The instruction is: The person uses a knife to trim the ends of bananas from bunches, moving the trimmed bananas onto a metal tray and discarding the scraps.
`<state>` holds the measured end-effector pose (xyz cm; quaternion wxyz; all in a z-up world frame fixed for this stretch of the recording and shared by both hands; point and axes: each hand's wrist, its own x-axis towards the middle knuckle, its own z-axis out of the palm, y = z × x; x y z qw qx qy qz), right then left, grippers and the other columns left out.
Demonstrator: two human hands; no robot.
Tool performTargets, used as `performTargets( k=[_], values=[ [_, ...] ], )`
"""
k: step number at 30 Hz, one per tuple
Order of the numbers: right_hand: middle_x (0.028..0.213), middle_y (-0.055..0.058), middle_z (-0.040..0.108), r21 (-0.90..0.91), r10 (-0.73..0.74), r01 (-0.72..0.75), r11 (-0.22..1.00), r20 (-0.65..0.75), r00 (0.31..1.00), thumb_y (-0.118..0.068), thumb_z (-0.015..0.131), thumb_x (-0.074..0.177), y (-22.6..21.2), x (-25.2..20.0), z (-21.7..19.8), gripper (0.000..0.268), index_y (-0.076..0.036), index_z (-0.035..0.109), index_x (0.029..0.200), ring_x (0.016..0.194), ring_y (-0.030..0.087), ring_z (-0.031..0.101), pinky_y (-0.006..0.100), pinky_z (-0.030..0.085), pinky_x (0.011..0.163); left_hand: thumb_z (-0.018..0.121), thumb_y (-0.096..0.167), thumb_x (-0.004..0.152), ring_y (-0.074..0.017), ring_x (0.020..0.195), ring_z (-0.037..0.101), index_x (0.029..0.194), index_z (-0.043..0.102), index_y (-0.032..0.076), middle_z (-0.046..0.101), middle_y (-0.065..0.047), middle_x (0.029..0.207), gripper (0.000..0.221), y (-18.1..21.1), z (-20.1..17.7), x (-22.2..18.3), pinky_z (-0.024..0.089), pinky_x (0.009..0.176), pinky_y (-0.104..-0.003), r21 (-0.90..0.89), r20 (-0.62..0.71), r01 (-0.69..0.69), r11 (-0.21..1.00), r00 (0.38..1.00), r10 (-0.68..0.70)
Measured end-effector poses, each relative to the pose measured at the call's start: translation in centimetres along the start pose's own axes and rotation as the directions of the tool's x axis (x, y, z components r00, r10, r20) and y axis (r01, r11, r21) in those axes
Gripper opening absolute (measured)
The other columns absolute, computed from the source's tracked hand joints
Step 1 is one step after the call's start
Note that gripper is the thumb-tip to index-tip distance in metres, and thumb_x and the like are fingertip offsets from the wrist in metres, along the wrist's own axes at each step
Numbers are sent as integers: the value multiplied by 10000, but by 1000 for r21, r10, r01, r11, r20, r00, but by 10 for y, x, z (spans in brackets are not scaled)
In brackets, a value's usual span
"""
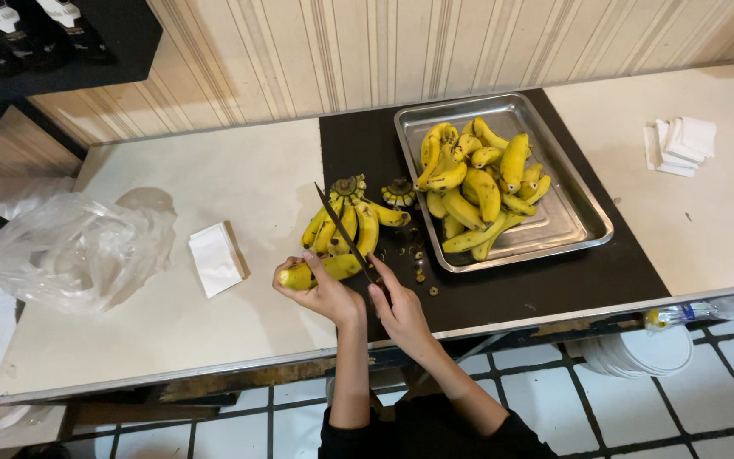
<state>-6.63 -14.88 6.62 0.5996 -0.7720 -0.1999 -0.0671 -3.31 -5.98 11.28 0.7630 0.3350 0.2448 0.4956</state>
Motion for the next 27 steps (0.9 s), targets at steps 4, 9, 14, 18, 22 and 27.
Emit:
performTargets(
  k=[4, 9, 14, 18, 22, 27],
  values=[
    [665, 99, 637, -14, 15, -14, 1000, 8, 1000, -92, 443, 984, 0, -2, -1, 498, -21, 380, 1472, 548, 176, 593, 299, 492, 539, 639, 51, 944, -72, 835, 495, 1077, 420, 145, 441, 27, 951, 273, 3, 5, -1, 495, 731, -219, 13, 11, 10, 1000, 1000, -10],
    [694, 120, 665, -73, 16, -16, 997, -2, 1000, -116, 453, 983, 5, -5, 0, 517, -39, 363, 1487, 566, 201, 624, 307, 506, 544, 651, 56, 940, -65, 837, 496, 1069, 424, 148, 454, 33, 947, 277, -1, 6, -1, 482, 735, -217, 7, 22, 14, 1000, 1000, -14],
    [881, 225, 715, -252, -38, 33, 967, -16, 999, -182, 502, 978, 11, -9, 2, 529, -93, 392, 1488, 590, 273, 680, 353, 538, 547, 636, 65, 950, -73, 826, 511, 1034, 442, 150, 475, 34, 925, 227, 2, 6, 1, 475, 722, -223, 43, 36, 20, 999, 999, -22],
    [1039, 271, 692, -157, -7, 6, 988, -5, 1000, -152, 489, 979, 10, -9, 0, 529, -58, 379, 1488, 819, 364, 707, 398, 582, 678, 644, 63, 941, -73, 824, 518, 1036, 445, 149, 483, 32, 924, 237, 4, 9, 1, 483, 694, -205, 20, 28, 53, 998, 998, -54],
    [1158, 290, 647, -160, -19, 18, 987, -6, 1000, -148, 485, 981, 16, -9, 0, 513, -43, 393, 1475, 969, 412, 669, 454, 575, 750, 637, 54, 940, -74, 827, 518, 1039, 442, 149, 488, 32, 926, 239, 3, 11, 2, 485, 690, -204, 11, 19, 74, 997, 997, -74],
    [1201, 294, 625, -173, -14, 12, 985, -11, 1000, -150, 472, 988, 16, -11, 0, 501, -48, 402, 1473, 1037, 426, 640, 479, 567, 789, 660, 69, 931, -74, 832, 517, 1034, 443, 152, 501, 32, 938, 254, 2, 9, 3, 473, 699, -214, 22, 28, 79, 997, 996, -79]
  ],
)
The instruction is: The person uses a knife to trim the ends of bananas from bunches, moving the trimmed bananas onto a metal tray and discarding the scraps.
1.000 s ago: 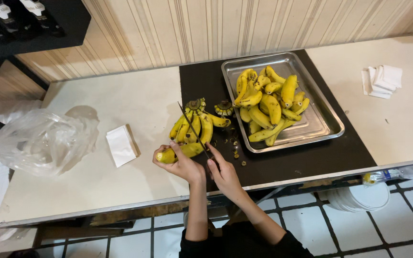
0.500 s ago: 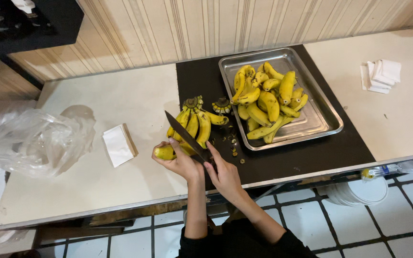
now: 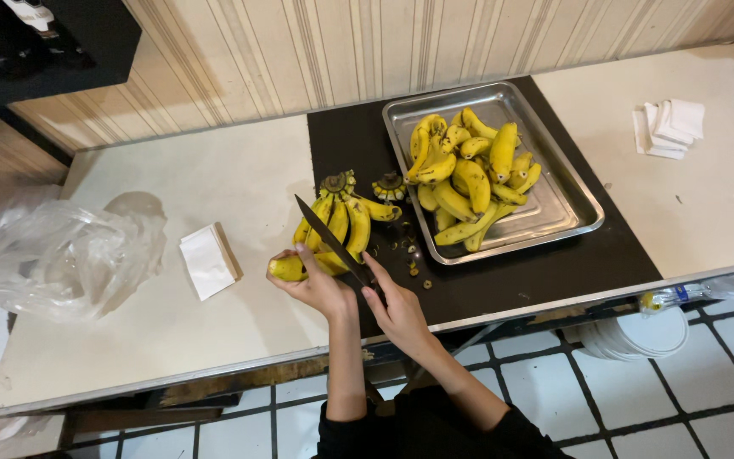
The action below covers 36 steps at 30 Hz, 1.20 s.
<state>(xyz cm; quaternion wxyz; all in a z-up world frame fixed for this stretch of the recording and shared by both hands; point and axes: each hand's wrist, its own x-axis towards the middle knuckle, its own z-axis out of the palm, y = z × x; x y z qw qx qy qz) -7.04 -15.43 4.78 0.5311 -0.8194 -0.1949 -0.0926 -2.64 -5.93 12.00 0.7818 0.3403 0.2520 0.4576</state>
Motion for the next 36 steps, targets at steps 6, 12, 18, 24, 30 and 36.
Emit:
performTargets(
  k=[6, 12, 18, 24, 30, 36],
  values=[
    [1071, 272, 678, -168, 3, -7, 986, -26, 1000, -221, 508, 979, -19, 3, -7, 522, -85, 399, 1472, 887, 405, 691, 470, 577, 675, 672, 45, 916, -64, 812, 505, 1006, 463, 152, 495, 46, 900, 252, 6, 3, -7, 465, 717, -207, 0, 7, 14, 1000, 1000, -14],
    [1042, 272, 691, -116, 52, -57, 992, -44, 998, -248, 530, 974, -1, 9, -2, 515, -77, 428, 1449, 871, 402, 702, 460, 580, 661, 678, 34, 907, -75, 821, 528, 993, 476, 134, 503, 35, 889, 241, 11, 3, -12, 485, 729, -222, 30, 53, 45, 999, 997, -47],
    [860, 134, 729, 64, 127, -121, 991, -97, 987, -235, 582, 962, 24, 19, 2, 331, -108, 543, 1266, 675, 246, 686, 372, 546, 627, 694, 66, 910, -111, 864, 508, 1039, 482, 131, 504, 16, 944, 257, 0, -1, -9, 485, 796, -282, 76, 81, 138, 987, 986, -144],
    [1025, 141, 679, -113, 160, -171, 979, -94, 983, -323, 647, 926, 37, 29, -13, 351, -167, 611, 1238, 938, 339, 682, 440, 560, 786, 680, 59, 923, -96, 922, 481, 1073, 449, 119, 484, 18, 976, 282, -13, -8, -10, 453, 868, -303, 212, 71, 62, 975, 994, -79],
    [1266, 137, 564, -305, 156, -214, 928, -204, 967, -171, 584, 956, 22, 29, -37, 406, -293, 591, 1343, 985, 361, 672, 490, 584, 779, 684, 87, 926, -116, 982, 474, 1086, 465, 105, 491, 2, 1007, 272, -8, -2, -15, 438, 901, -315, 228, 71, 90, 969, 991, -109],
    [1468, 306, 284, -13, 216, -221, 975, -167, 962, 50, 476, 949, 21, 31, -53, 504, -173, 545, 1396, 1097, 477, 591, 558, 518, 907, 730, 146, 903, -200, 1232, 463, 1317, 438, 165, 492, -80, 1261, 507, -44, 7, -13, 386, 1054, -423, 356, 211, 76, 931, 964, -160]
  ],
)
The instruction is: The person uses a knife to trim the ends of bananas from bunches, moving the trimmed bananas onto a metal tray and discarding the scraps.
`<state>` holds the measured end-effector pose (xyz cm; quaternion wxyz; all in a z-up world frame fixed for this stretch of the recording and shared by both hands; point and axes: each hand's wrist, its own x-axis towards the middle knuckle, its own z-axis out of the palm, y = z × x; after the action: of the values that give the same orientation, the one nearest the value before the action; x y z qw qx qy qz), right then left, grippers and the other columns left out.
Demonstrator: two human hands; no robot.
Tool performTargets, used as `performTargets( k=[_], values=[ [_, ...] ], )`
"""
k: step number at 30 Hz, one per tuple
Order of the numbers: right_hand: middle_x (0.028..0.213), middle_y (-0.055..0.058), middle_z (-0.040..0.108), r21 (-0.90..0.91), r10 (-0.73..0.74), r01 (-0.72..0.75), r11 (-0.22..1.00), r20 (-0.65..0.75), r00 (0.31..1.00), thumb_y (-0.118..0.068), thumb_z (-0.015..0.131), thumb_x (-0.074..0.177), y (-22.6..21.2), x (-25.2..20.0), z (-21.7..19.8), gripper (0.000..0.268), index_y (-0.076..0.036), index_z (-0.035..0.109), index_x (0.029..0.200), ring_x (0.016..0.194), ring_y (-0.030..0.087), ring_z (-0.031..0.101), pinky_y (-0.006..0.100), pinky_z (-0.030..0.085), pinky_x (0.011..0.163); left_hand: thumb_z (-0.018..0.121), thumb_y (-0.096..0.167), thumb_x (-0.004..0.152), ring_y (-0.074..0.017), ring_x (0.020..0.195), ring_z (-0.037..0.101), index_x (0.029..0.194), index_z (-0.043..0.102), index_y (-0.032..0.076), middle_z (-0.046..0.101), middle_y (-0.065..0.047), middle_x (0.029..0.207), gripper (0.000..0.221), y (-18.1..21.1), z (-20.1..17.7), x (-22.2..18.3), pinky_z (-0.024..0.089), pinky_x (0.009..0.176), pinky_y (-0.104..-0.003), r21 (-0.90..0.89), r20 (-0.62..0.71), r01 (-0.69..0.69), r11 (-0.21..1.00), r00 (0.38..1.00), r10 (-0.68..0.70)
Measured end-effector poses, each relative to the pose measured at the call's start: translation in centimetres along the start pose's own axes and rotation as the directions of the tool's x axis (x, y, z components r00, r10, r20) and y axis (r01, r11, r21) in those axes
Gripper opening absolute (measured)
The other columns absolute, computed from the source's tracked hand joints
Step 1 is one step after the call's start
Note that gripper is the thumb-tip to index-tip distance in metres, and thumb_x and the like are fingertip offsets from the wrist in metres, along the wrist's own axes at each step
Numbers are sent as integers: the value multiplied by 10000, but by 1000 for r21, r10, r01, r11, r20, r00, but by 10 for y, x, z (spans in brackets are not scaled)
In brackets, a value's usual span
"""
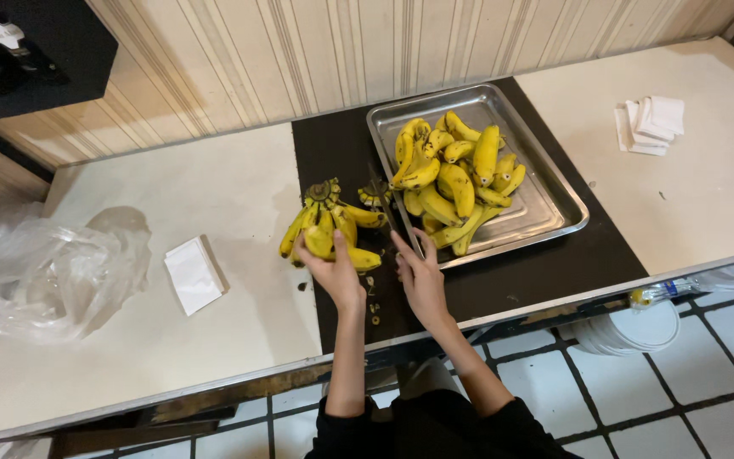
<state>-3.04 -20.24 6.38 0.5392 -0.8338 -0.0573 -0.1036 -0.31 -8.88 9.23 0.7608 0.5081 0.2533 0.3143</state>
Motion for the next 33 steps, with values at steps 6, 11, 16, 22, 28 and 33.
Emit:
performTargets(
  k=[6, 11, 16, 22, 28, 33],
  values=[
    [1320, 260, 402, -8, -12, 10, 1000, -269, 963, -45, 525, 950, 37, -2, -31, 582, -124, 346, 1498, 778, 302, 697, 440, 600, 681, 531, 90, 966, -339, 1259, 372, 1345, 289, 29, 355, -226, 1306, 453, -5, 62, -12, 310, 1071, -514, 80, 462, -91, 993, 886, 44],
    [1296, 157, 368, 111, -126, 197, 974, -456, 881, 10, 393, 1001, 34, -6, -66, 543, -30, 234, 1519, 681, 150, 607, 252, 511, 489, 504, -57, 926, -432, 1237, 382, 1351, 314, -28, 397, -251, 1258, 466, -27, 166, -21, 342, 1039, -558, -6, 771, -425, 905, 574, 274],
    [1037, 209, 544, 378, 69, 98, 921, -403, 913, -97, 355, 1030, 25, -13, -78, 477, -24, 225, 1484, 583, 177, 602, 252, 480, 436, 608, 147, 905, -409, 1184, 467, 1358, 468, 4, 504, -261, 1215, 495, -79, 202, -12, 438, 935, -514, 284, 857, -823, 493, 448, 255],
    [696, 253, 591, 821, 342, -159, 548, -47, 939, -309, 308, 1073, 104, -12, -66, 376, -14, 532, 1138, 434, 211, 460, 295, 385, 362, 554, 326, 975, -392, 1222, 476, 1264, 559, 26, 528, -211, 1211, 416, -42, 132, 7, 389, 997, -537, 232, 797, -791, 566, 488, 355],
    [623, 212, 528, 827, 246, -172, 535, 41, 968, -231, 369, 1042, 91, -10, -50, 297, -26, 522, 1194, 396, 193, 405, 304, 394, 323, 624, 408, 888, -295, 1043, 513, 1169, 527, 69, 485, -133, 1119, 451, -79, 38, 78, 444, 817, -392, 712, 684, -694, 103, 720, 118],
    [612, 190, 513, 818, 220, -166, 551, 49, 974, -176, 425, 1012, 83, -11, -28, 318, -97, 494, 1313, 395, 193, 416, 305, 416, 317, 672, 112, 866, -397, 1224, 430, 1324, 537, 95, 448, -210, 1354, 477, -125, 23, 58, 431, 891, -391, 706, 707, -662, -254, 633, 316]
  ],
)
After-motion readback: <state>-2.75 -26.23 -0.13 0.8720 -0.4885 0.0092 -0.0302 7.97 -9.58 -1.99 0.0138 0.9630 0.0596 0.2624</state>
